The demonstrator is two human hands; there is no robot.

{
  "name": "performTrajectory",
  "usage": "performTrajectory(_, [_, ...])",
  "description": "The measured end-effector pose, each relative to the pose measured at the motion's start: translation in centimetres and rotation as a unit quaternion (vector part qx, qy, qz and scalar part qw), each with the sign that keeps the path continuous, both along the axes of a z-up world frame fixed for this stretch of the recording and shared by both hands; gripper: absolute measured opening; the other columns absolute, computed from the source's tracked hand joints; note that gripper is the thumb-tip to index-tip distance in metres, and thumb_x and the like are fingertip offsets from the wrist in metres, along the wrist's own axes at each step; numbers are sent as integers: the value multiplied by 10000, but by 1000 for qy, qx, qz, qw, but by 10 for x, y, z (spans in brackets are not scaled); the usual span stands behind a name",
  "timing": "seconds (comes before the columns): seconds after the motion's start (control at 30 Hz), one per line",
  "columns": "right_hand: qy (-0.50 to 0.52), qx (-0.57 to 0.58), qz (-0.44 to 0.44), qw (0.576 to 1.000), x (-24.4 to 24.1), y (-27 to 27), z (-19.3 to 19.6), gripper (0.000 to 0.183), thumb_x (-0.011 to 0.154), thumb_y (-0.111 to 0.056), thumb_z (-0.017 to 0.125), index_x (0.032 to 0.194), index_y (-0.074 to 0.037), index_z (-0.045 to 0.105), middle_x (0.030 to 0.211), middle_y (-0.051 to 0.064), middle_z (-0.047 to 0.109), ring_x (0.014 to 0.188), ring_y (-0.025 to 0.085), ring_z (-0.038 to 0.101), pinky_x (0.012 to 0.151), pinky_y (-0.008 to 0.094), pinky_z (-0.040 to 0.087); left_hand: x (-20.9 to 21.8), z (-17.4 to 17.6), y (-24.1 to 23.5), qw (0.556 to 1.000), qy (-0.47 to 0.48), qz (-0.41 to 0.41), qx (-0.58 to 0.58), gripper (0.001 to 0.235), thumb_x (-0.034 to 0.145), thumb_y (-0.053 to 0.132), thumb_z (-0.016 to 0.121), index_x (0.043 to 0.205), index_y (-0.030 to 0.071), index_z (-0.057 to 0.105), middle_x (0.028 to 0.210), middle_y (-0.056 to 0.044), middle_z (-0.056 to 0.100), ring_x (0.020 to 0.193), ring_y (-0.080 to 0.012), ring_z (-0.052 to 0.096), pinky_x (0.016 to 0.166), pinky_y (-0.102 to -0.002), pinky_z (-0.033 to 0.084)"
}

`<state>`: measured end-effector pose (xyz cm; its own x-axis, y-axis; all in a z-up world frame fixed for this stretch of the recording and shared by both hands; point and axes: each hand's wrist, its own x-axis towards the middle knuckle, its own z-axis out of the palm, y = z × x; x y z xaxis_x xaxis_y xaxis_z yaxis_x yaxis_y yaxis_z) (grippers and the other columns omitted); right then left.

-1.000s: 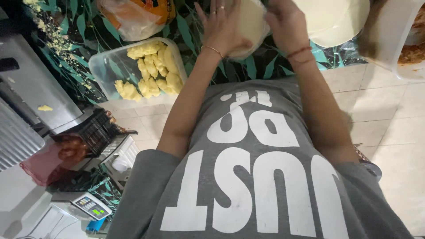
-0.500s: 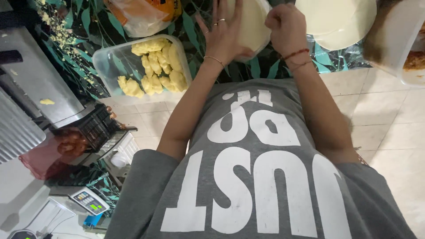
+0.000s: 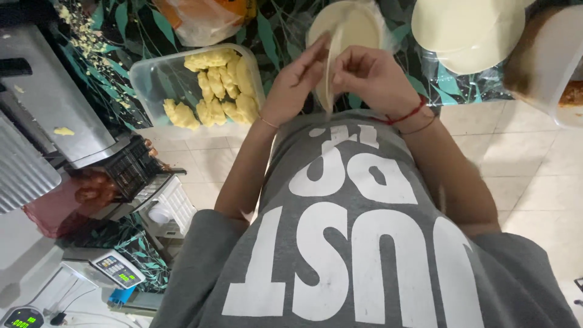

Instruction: The person separates round dough discs from a stack and places them on the counter. They then scoop a brown filling onto a dough disc using a spoon, fold the dough over the filling, and crimp the edges to seal the empanada.

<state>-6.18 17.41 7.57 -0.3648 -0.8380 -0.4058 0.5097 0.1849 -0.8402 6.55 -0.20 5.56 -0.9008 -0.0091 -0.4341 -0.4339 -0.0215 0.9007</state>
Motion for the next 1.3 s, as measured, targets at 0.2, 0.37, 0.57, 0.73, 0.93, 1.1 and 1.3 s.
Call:
performTrajectory(0.2, [42, -13, -20, 999, 16, 4, -20, 299, 914, -104, 831, 1054, -90, 568, 933, 47, 682, 874, 121, 687, 831, 266, 617, -13, 10, 19, 990, -59, 111, 62, 413, 1001, 422, 632, 1312, 150, 631, 1303, -2, 648, 1206, -126, 594, 1024, -291, 510])
performTrajectory(0.37, [38, 8, -53, 998, 22, 16, -17, 389, 870, -117, 877, 957, -118, 498, 847, 42, 653, 768, 112, 643, 732, 252, 573, -8, -14, 21, 990, -26, 136, 5, 219, 954, 339, 697, 950, 123, 661, 1118, -78, 756, 1139, -138, 699, 916, -267, 568])
performTrajectory(0.57, [114, 138, -75, 981, 31, 35, -32, 335, 1015, -439, 681, 1047, -143, 528, 910, -45, 540, 796, 52, 505, 733, 217, 444, 0, -27, 27, 987, -68, 136, 47, 222, 972, 293, 666, 857, 142, 551, 1201, -31, 755, 873, -102, 673, 609, -310, 669])
performTrajectory(0.73, [96, 46, -19, 994, 36, 32, -32, 739, 1036, -216, 688, 1571, -122, 187, 1519, 290, 464, 1325, 386, 606, 1056, 482, 570, -1, -23, 37, 993, -21, 113, 7, 120, 1034, 164, 569, 924, 123, 549, 1111, -55, 737, 960, -140, 663, 828, -289, 557])
performTrajectory(0.93, [128, 43, -33, 990, 39, 27, -21, 901, 1009, -201, 764, 1620, -107, 109, 1471, 211, 562, 1269, 316, 668, 1064, 467, 610, -7, 7, 35, 993, 2, 115, -34, 147, 1037, 267, 579, 949, 150, 581, 836, 33, 640, 786, -72, 607, 718, -252, 503])
performTrajectory(1.1, [118, -28, -125, 985, 35, 26, -22, 562, 1080, -90, 654, 1527, -84, 313, 1395, 170, 526, 1288, 265, 576, 1094, 381, 563, -6, 8, 42, 990, 19, 120, 70, 259, 1024, 203, 678, 1249, 123, 579, 1344, -50, 638, 1248, -184, 630, 1048, -311, 557])
performTrajectory(1.3, [-107, -7, -220, 970, 31, 31, -36, 498, 1087, -207, 630, 1524, -214, 392, 1466, 103, 597, 1310, 253, 647, 1055, 418, 627, -7, -5, 36, 975, 96, 13, -199, 355, 950, 155, 796, 1289, 153, 690, 1392, 34, 622, 1216, -170, 663, 1011, -345, 596])
